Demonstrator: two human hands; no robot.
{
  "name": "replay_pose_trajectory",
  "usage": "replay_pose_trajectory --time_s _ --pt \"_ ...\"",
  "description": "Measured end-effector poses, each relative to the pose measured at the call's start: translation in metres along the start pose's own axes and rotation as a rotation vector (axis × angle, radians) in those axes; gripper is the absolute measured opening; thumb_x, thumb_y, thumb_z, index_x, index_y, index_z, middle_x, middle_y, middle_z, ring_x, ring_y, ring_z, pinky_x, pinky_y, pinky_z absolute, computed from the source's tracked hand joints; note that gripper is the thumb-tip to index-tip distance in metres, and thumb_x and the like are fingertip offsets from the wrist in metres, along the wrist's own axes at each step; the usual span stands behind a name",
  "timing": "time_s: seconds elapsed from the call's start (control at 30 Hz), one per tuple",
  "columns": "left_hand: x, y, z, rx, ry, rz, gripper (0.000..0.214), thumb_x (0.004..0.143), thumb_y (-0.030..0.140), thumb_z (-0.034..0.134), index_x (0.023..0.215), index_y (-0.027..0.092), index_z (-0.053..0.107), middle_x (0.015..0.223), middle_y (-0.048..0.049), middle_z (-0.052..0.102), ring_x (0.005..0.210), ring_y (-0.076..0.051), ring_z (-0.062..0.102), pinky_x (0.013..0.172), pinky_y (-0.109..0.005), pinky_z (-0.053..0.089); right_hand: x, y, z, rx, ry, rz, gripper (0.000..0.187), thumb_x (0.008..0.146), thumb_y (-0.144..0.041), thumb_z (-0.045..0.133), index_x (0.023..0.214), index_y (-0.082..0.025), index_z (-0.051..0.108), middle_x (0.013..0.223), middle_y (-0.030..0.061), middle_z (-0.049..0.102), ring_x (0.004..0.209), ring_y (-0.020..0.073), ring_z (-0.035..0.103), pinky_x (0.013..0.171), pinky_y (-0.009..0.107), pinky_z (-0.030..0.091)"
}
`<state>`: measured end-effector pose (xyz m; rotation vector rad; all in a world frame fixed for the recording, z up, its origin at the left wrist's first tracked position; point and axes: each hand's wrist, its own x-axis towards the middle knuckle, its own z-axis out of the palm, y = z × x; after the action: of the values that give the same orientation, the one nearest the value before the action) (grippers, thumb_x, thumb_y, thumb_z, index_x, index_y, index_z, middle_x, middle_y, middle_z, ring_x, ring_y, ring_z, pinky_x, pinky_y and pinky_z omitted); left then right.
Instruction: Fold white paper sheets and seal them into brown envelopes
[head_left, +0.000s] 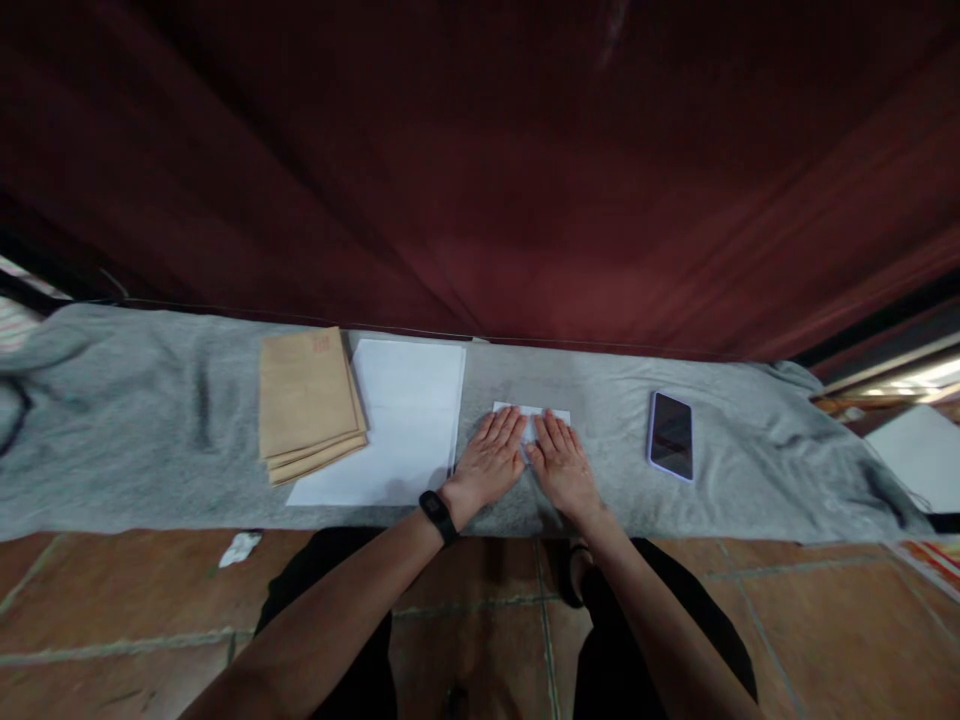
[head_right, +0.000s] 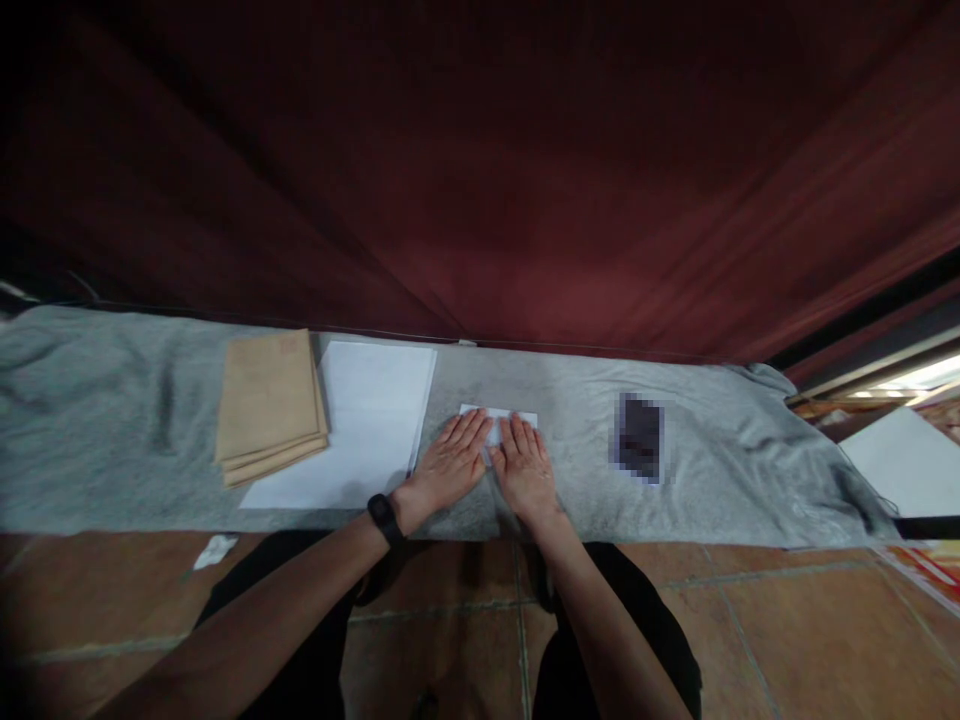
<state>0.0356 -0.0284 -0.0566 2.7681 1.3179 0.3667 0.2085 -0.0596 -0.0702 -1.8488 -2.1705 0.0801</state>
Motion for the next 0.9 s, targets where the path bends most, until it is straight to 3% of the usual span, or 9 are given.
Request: replay_pose_trajectory --time_s 0.4,0.57,0.9 --pt "-0.001 -0.003 0.005 0.011 0.023 0.005 0.057 0.099 0.030 0.036 0.153 0.011 0.033 0.161 -0.0124 0.031 0.151 -0.022 0.025 0.125 -0.044 0.016 0.010 0.023 -0.003 -0.058 0.010 0.113 0.057 0.104 -0.044 0.031 0.154 -0.016 0.034 0.160 0.0135 0.035 0.146 0.0285 0.034 0.118 0.048 0.028" --pt "-0.002 -0.003 0.003 0.014 0.024 0.008 0.060 0.101 0.042 0.037 0.152 0.011 0.034 0.161 -0.0136 0.031 0.151 -0.024 0.025 0.124 -0.044 0.018 0.015 0.031 -0.004 -0.013 -0.003 0.095 0.057 0.103 -0.043 0.034 0.153 -0.016 0.036 0.157 0.0142 0.039 0.145 0.0292 0.036 0.116 0.049 0.031" --pt "-0.001 -0.002 0.003 -0.001 0.026 0.001 0.060 0.101 0.045 0.037 0.151 0.011 0.037 0.161 -0.0137 0.032 0.150 -0.025 0.027 0.124 -0.045 0.019 0.025 0.041 -0.009 0.016 -0.025 0.012 0.051 0.097 -0.035 0.048 0.144 -0.016 0.048 0.146 0.0173 0.051 0.134 0.0296 0.048 0.108 0.046 0.043"
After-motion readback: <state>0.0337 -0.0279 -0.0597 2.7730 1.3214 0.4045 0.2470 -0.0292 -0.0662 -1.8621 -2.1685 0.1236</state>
